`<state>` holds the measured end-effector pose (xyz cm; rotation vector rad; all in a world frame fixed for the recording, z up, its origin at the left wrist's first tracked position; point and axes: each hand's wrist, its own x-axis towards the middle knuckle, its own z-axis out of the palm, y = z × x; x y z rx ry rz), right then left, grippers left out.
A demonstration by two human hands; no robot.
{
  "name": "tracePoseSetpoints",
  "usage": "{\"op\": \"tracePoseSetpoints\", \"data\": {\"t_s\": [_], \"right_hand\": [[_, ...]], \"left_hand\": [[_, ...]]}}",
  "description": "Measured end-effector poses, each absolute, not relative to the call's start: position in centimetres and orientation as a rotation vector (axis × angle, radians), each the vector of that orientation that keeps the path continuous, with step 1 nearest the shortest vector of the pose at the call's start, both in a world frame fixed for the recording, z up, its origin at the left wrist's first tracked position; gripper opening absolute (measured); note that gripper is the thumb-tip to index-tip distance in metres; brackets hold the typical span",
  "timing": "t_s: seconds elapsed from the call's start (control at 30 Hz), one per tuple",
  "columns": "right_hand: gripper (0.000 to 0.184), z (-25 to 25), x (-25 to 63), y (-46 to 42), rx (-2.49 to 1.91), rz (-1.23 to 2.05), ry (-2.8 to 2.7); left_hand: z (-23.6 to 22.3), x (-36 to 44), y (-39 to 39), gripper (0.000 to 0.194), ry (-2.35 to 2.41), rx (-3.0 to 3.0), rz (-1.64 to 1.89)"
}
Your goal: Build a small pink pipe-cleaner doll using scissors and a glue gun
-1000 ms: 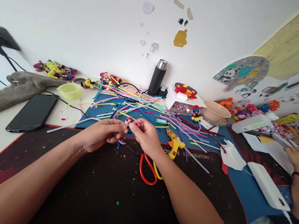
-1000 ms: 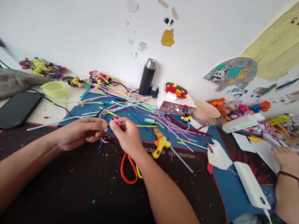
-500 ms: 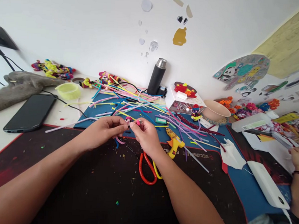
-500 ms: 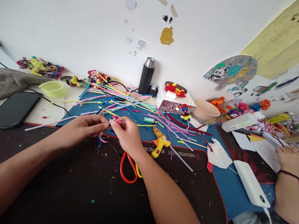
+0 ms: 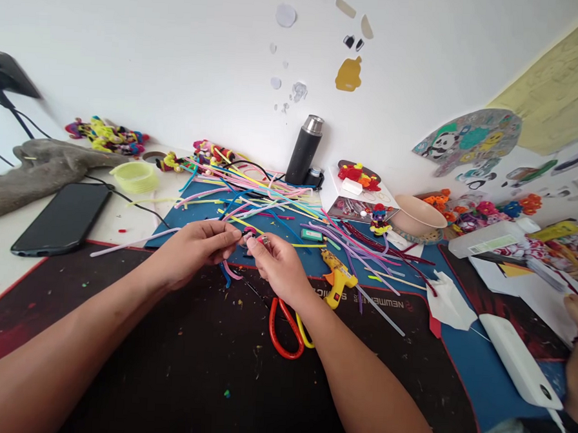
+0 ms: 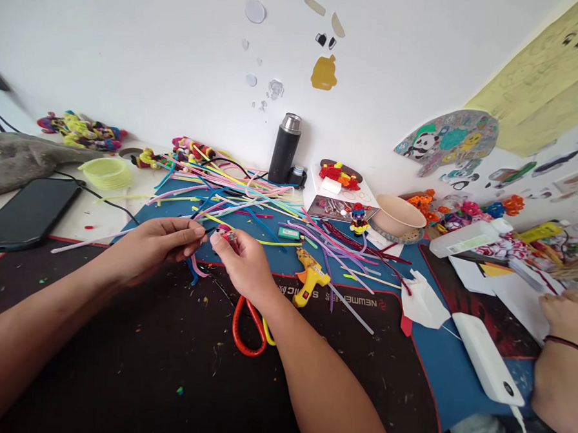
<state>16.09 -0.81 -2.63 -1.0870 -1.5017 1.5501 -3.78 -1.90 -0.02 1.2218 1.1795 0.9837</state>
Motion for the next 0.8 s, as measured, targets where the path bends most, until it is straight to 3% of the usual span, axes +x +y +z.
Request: {"op": "tracePoseSetpoints", "data": {"t_s": [0.8], "right_hand": [[0.050,-2.23,15.71,-1.61,-1.199,1.352,-1.751]], "left_hand": [[0.51,-3.72,-2.11,0.058,1.278,1.489,0.876]]}}
